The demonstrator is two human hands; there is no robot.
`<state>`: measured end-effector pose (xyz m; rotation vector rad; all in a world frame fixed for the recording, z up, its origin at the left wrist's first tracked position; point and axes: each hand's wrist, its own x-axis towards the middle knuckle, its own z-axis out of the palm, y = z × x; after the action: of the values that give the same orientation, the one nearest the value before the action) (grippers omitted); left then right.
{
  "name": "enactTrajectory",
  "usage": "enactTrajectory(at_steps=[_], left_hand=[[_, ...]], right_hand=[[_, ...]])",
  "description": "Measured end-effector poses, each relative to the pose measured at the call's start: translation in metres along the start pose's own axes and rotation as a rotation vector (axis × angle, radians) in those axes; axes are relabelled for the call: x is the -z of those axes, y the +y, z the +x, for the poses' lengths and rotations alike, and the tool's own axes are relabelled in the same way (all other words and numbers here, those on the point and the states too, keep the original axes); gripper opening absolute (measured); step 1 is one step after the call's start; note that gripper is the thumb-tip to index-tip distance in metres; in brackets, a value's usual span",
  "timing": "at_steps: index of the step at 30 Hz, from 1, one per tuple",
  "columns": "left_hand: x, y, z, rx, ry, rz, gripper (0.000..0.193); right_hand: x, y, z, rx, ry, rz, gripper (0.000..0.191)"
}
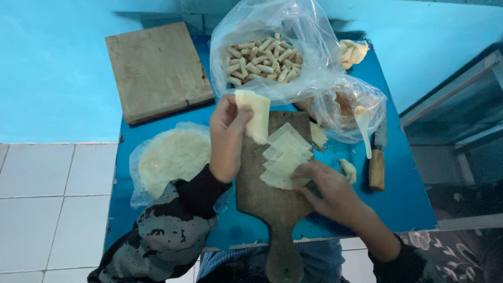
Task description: The person cuts thin dough sheets into small square pieces with a knife on a wooden board, then folds the cut dough pieces by hand and sets them aside. A bag of finished rolled pastry pieces sits on the table as the person works through the dough stack.
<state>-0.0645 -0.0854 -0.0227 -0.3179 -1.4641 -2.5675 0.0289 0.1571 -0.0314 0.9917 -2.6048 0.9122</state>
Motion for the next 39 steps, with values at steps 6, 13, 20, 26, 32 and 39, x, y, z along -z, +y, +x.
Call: enactTrajectory(at_steps=[6, 13, 20, 26, 32, 39], left_hand=[[-0.009, -0.026, -0.008, 0.132, -0.113, 0.093, 0.021], [-0.027, -0.037, -0.031, 0.115, -0.342, 0.095, 0.028], [-0.035, -0.001, -0.034, 0.143, -0.352, 0.142, 0.021], [-0.035, 0.014, -0.035, 0.137, -0.312, 0.199, 0.015], [-0.031, 0.034, -0.017, 0.251, -0.1, -0.038, 0.008], [-0.021, 0.073, 0.002, 0.121, 0.035, -0.007, 0.01]], right_hand=[[0.019, -0.005, 0.011, -0.048, 0.375, 0.153, 0.047], [0.016, -0.018, 0.048, -0.15, 0.445, 0.4, 0.06], [0.021, -0.025, 0.04, -0.135, 0.485, 0.664, 0.059], [0.025, -0.025, 0.044, -0.344, 0.575, 0.813, 0.053], [0.053, -0.009, 0.044, -0.517, 0.77, 1.337, 0.04], [0.043, -0.026, 0.023, -0.246, 0.747, 0.283, 0.032]])
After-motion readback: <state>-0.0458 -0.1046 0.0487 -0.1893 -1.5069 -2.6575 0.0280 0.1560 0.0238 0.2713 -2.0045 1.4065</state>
